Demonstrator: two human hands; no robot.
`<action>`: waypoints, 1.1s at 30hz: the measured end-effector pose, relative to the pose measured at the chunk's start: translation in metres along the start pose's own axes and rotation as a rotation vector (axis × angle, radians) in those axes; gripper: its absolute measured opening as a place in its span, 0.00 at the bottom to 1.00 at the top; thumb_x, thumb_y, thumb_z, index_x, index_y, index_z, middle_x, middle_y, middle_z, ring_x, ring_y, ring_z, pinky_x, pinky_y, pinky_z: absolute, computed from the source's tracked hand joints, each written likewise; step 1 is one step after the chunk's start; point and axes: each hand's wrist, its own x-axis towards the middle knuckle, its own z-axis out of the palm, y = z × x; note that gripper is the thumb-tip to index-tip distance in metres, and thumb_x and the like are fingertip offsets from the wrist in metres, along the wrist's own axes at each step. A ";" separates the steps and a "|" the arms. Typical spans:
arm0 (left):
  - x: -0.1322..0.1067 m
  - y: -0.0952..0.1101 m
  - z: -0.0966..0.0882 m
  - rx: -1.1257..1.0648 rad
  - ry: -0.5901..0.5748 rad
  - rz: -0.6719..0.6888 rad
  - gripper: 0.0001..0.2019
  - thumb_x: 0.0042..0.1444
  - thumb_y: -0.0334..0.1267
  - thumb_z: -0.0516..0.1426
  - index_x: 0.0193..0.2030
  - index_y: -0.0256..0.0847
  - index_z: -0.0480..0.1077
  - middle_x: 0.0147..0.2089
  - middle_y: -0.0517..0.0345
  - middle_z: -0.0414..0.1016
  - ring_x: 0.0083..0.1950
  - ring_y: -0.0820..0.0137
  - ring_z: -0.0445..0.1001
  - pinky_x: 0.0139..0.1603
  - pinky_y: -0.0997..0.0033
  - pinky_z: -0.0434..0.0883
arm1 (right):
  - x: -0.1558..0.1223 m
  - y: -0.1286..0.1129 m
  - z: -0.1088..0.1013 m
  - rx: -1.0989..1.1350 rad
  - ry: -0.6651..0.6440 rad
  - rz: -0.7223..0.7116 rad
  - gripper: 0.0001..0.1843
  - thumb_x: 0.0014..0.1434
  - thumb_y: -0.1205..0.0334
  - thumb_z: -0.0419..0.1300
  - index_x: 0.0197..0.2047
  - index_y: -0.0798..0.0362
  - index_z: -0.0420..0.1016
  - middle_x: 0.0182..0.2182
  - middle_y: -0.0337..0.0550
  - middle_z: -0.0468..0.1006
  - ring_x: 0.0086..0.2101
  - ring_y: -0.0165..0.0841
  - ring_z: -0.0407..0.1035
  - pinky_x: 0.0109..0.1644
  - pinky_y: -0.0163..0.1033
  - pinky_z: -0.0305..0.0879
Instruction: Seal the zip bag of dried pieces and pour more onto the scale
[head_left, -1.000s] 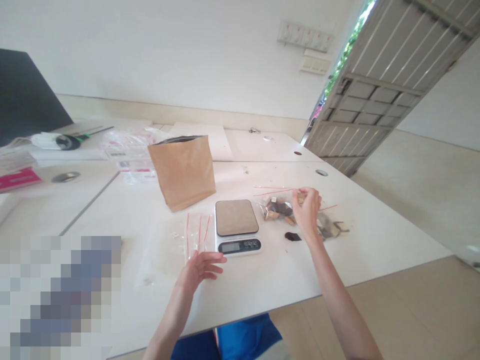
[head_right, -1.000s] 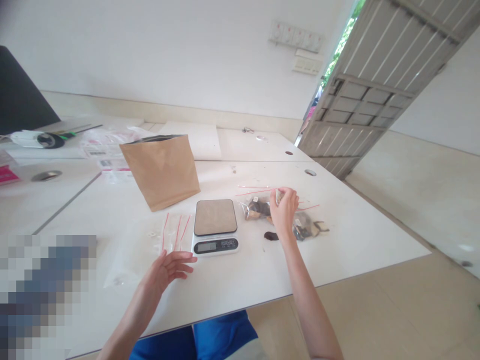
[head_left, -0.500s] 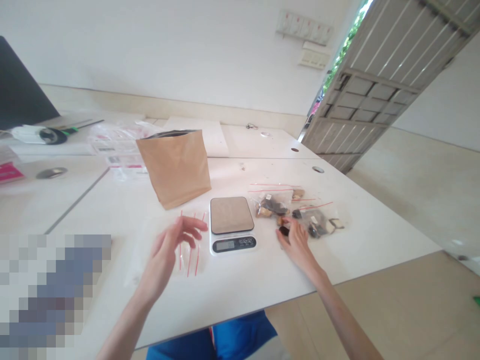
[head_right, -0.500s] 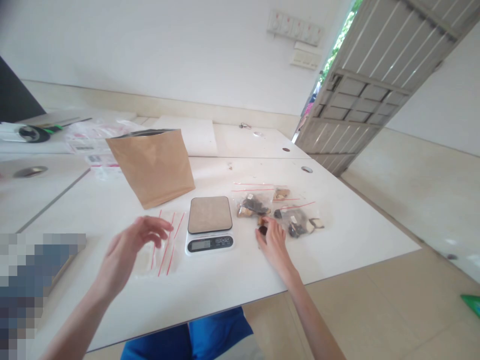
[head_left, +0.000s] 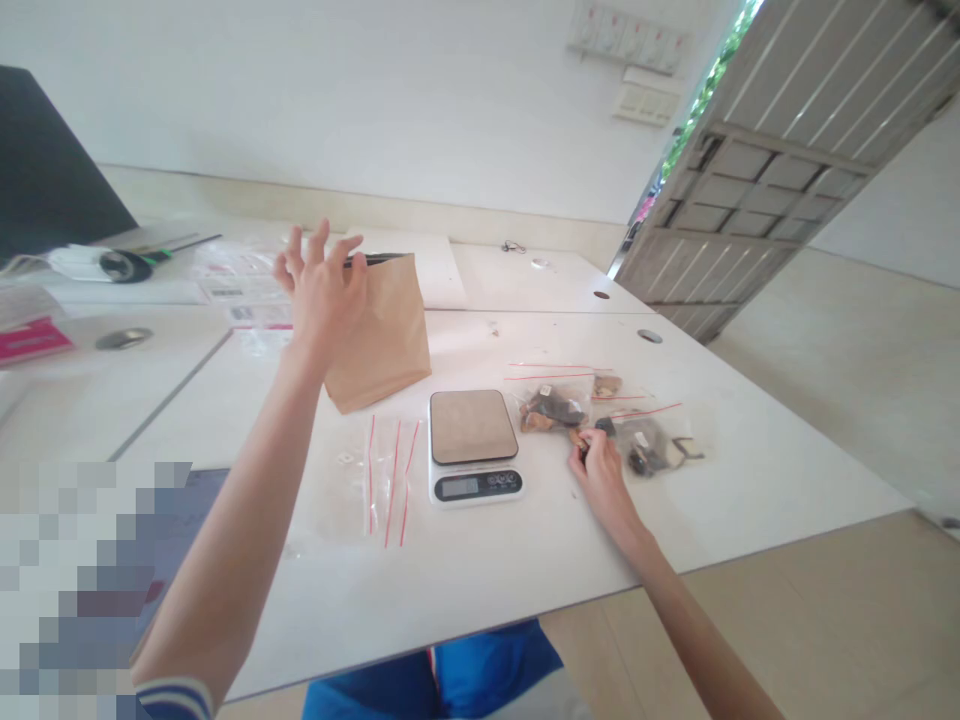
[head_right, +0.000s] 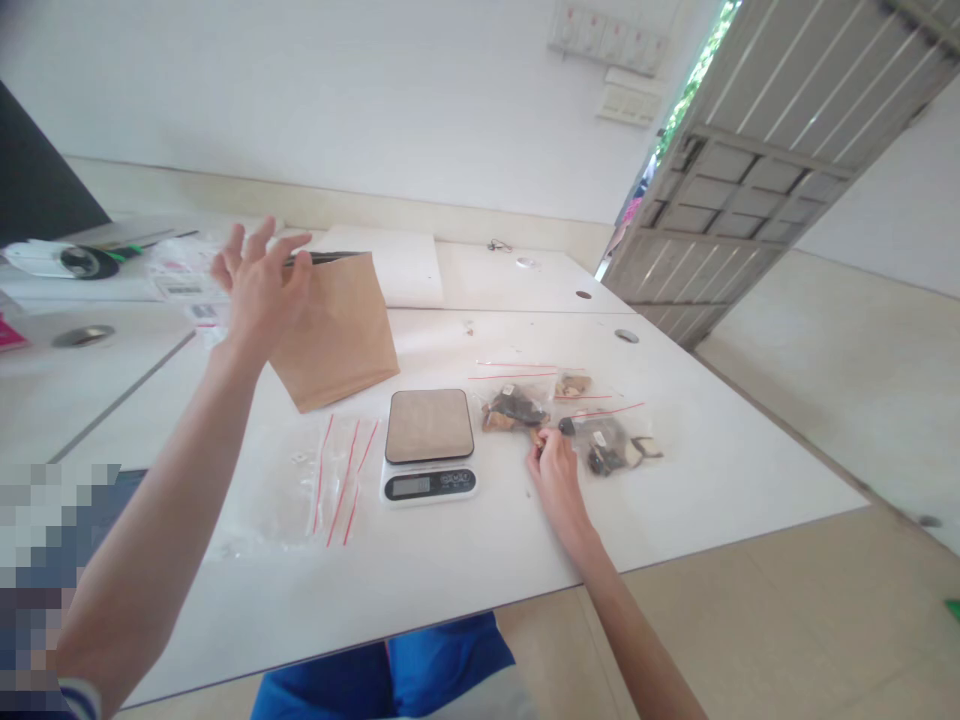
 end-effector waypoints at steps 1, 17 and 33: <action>0.001 -0.005 0.003 0.032 -0.029 -0.001 0.21 0.65 0.43 0.42 0.56 0.40 0.68 0.69 0.56 0.57 0.70 0.61 0.46 0.67 0.51 0.39 | -0.001 -0.002 -0.005 0.022 0.015 0.020 0.11 0.56 0.61 0.45 0.41 0.54 0.60 0.36 0.57 0.74 0.39 0.45 0.71 0.44 0.51 0.67; -0.025 0.014 -0.031 0.089 -0.076 -0.194 0.22 0.60 0.42 0.50 0.60 0.39 0.62 0.57 0.43 0.72 0.59 0.54 0.68 0.57 0.54 0.62 | 0.058 -0.141 0.017 0.296 -0.398 -0.363 0.11 0.64 0.63 0.50 0.47 0.52 0.68 0.43 0.49 0.75 0.45 0.38 0.69 0.50 0.46 0.65; -0.032 0.013 -0.052 0.189 -0.330 -0.118 0.17 0.59 0.47 0.50 0.49 0.41 0.71 0.48 0.44 0.76 0.49 0.51 0.72 0.47 0.54 0.66 | 0.067 -0.031 -0.019 -0.194 -0.387 -0.213 0.21 0.62 0.59 0.55 0.58 0.48 0.69 0.63 0.55 0.62 0.63 0.52 0.55 0.62 0.64 0.52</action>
